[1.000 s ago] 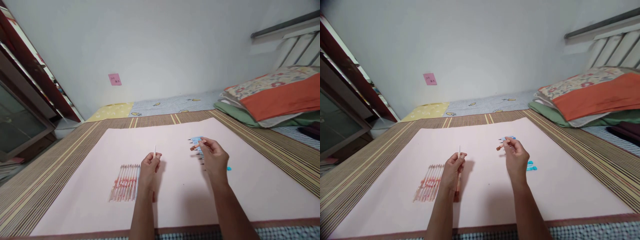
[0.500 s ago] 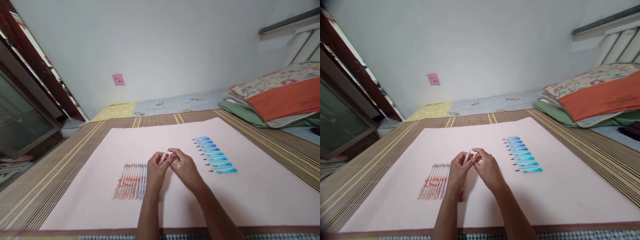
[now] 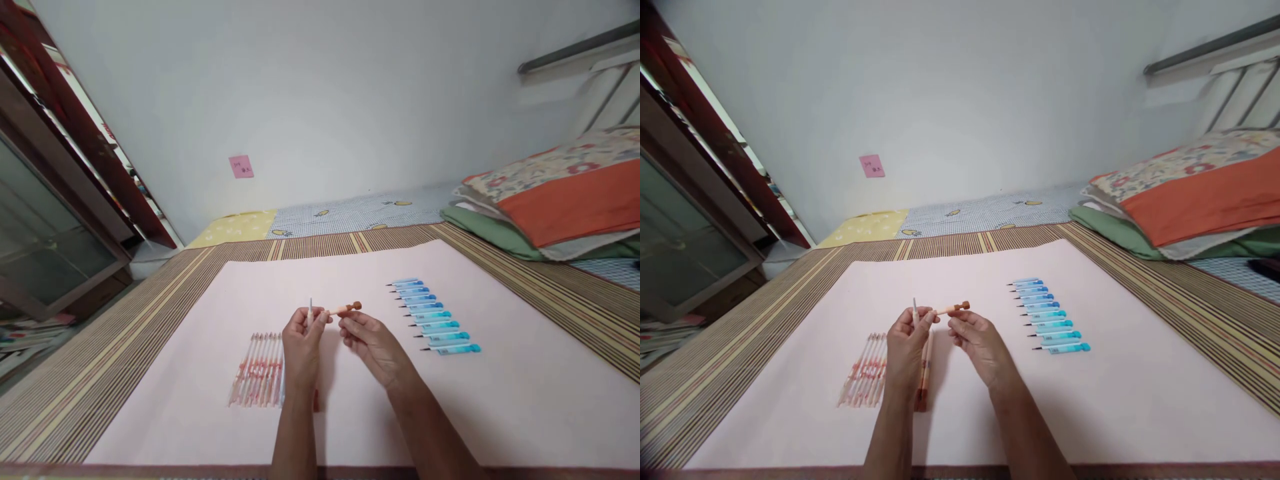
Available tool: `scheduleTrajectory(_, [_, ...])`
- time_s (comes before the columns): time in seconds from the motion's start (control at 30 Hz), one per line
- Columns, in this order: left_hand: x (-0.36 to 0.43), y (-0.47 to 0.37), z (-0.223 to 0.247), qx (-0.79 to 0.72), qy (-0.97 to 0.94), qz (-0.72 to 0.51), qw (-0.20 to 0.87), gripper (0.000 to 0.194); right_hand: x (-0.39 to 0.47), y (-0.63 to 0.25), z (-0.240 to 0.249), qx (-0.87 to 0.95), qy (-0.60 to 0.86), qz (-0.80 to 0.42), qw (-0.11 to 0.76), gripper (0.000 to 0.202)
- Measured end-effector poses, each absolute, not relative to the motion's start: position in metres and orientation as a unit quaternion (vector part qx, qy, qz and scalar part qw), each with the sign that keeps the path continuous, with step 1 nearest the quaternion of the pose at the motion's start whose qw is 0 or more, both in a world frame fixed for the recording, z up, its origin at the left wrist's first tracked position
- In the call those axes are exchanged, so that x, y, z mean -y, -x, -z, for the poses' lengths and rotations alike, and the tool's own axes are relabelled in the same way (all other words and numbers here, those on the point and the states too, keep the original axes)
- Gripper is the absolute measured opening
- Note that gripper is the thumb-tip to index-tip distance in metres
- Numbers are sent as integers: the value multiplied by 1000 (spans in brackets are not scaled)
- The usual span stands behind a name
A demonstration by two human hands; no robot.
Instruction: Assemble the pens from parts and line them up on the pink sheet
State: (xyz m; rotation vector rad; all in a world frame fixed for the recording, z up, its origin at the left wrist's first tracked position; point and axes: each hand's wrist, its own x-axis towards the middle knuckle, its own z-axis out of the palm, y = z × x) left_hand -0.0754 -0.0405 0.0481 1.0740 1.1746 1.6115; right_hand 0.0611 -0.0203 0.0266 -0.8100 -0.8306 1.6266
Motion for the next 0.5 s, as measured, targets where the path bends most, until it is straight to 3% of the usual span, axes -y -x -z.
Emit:
scheduleTrajectory(0.13, [40, 70, -45, -460, -445, -621, 453, 28, 23, -47, -24, 277, 253, -729, 572, 32])
scheduleTrajectory(0.5, [47, 70, -54, -498, -548, -531, 412, 35, 16, -67, -36, 255, 242, -692, 630, 25])
